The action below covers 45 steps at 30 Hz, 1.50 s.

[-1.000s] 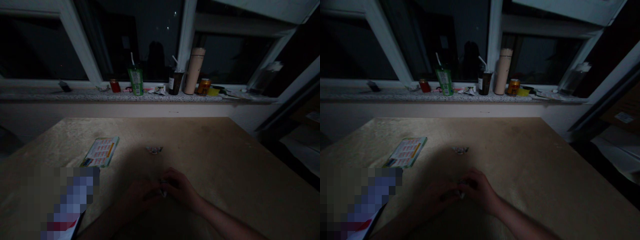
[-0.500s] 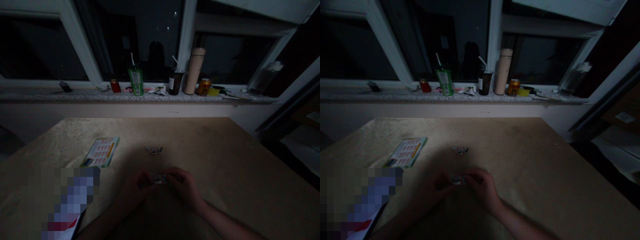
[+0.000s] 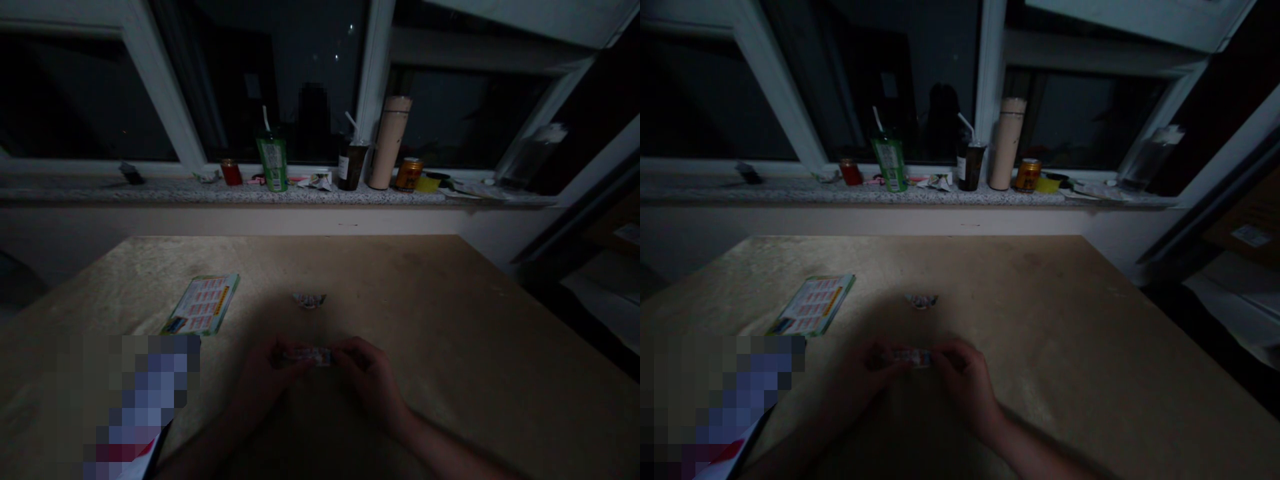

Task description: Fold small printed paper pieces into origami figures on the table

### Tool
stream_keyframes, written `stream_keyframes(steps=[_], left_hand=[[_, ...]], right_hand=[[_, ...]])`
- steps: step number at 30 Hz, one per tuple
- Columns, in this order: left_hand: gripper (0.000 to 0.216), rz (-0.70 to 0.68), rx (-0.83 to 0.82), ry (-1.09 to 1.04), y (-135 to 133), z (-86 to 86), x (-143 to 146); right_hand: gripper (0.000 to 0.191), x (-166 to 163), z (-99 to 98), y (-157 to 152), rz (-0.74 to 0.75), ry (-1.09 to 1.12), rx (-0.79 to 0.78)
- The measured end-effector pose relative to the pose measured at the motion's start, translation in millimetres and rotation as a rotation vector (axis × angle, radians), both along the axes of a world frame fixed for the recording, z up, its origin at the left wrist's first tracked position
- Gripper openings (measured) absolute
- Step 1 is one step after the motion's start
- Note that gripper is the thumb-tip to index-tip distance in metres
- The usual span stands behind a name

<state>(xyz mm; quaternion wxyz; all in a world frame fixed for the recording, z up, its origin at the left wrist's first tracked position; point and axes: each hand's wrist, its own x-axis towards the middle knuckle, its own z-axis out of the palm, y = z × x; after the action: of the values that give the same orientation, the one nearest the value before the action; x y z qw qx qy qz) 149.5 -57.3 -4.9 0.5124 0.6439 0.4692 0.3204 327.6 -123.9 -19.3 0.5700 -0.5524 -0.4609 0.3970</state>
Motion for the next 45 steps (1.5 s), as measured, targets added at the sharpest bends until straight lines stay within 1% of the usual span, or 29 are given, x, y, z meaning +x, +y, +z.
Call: stream_keyframes(steps=[2, 3, 5, 7, 10, 13, 16, 18, 21, 23, 27, 29, 34, 37, 39, 41, 43, 45], left_hand=[[0.030, 0.064, 0.039, 0.034, -0.1, 1.3, 0.1], [0.034, 0.068, 0.046, 0.040, -0.5, 2.2, 0.2], [0.036, 0.025, 0.034, 0.041, -2.1, 4.3, 0.4], [0.035, -0.023, 0.021, 0.062, -4.2, 6.0, 0.8], [0.030, -0.013, 0.046, 0.116, -6.2, 7.2, 1.3], [0.026, -0.011, 0.082, 0.139, -5.5, 7.5, 1.7], [0.031, -0.114, 0.028, 0.181, -3.7, 7.9, 1.4], [0.032, -0.204, -0.025, 0.276, -3.2, 7.9, 0.9], [0.034, -0.254, -0.002, 0.383, -4.1, 7.5, 1.1], [0.036, -0.266, 0.018, 0.380, -4.8, 7.0, 1.9], [0.035, -0.325, 0.032, 0.324, -5.5, 5.4, 2.9], [0.037, -0.342, 0.038, 0.286, -5.5, 4.2, 2.6], [0.038, -0.358, -0.022, 0.236, -4.8, 3.1, 1.4], [0.037, -0.403, -0.046, 0.226, -3.7, 3.4, -0.1], [0.039, -0.444, -0.034, 0.213, -3.1, 2.9, -1.4], [0.043, -0.493, -0.022, 0.200, -3.0, 1.9, -2.4], [0.044, -0.535, -0.024, 0.196, -3.5, 1.3, -2.6], [0.042, -0.546, -0.037, 0.213, -4.6, 1.4, -2.2]], right_hand=[[0.020, 0.7, -1.6, 1.9, 0.045, 0.026, -0.006], [0.024, 0.9, -2.2, 2.7, 0.084, 0.041, -0.009], [0.026, 0.6, -3.2, 3.5, 0.175, 0.021, -0.031], [0.022, -0.3, -3.8, 3.0, 0.227, -0.062, -0.075], [0.025, -2.1, -4.7, 0.9, 0.214, -0.164, -0.118], [0.028, -2.5, -6.0, -0.4, 0.202, -0.165, -0.112], [0.027, -1.4, -6.2, -0.6, 0.207, -0.178, -0.108], [0.025, -0.3, -5.6, -0.8, 0.199, -0.198, -0.099], [0.026, 0.5, -5.3, -1.5, 0.220, -0.190, -0.109], [0.027, 0.1, -5.5, -1.9, 0.221, -0.187, -0.112], [0.024, -3.0, -4.2, -2.7, 0.169, -0.185, -0.108], [0.023, -4.8, -2.3, -3.3, 0.173, -0.165, -0.112], [0.026, -5.8, -3.6, -4.5, 0.185, -0.145, -0.112], [0.025, -3.8, -7.5, -3.4, 0.151, -0.134, -0.105], [0.023, -2.4, -7.7, -2.2, 0.137, -0.122, -0.103], [0.023, -1.6, -5.8, -1.3, 0.147, -0.106, -0.104], [0.023, -1.7, -3.3, -0.8, 0.192, -0.090, -0.119], [0.023, -2.2, -2.1, -0.8, 0.232, -0.096, -0.130]])
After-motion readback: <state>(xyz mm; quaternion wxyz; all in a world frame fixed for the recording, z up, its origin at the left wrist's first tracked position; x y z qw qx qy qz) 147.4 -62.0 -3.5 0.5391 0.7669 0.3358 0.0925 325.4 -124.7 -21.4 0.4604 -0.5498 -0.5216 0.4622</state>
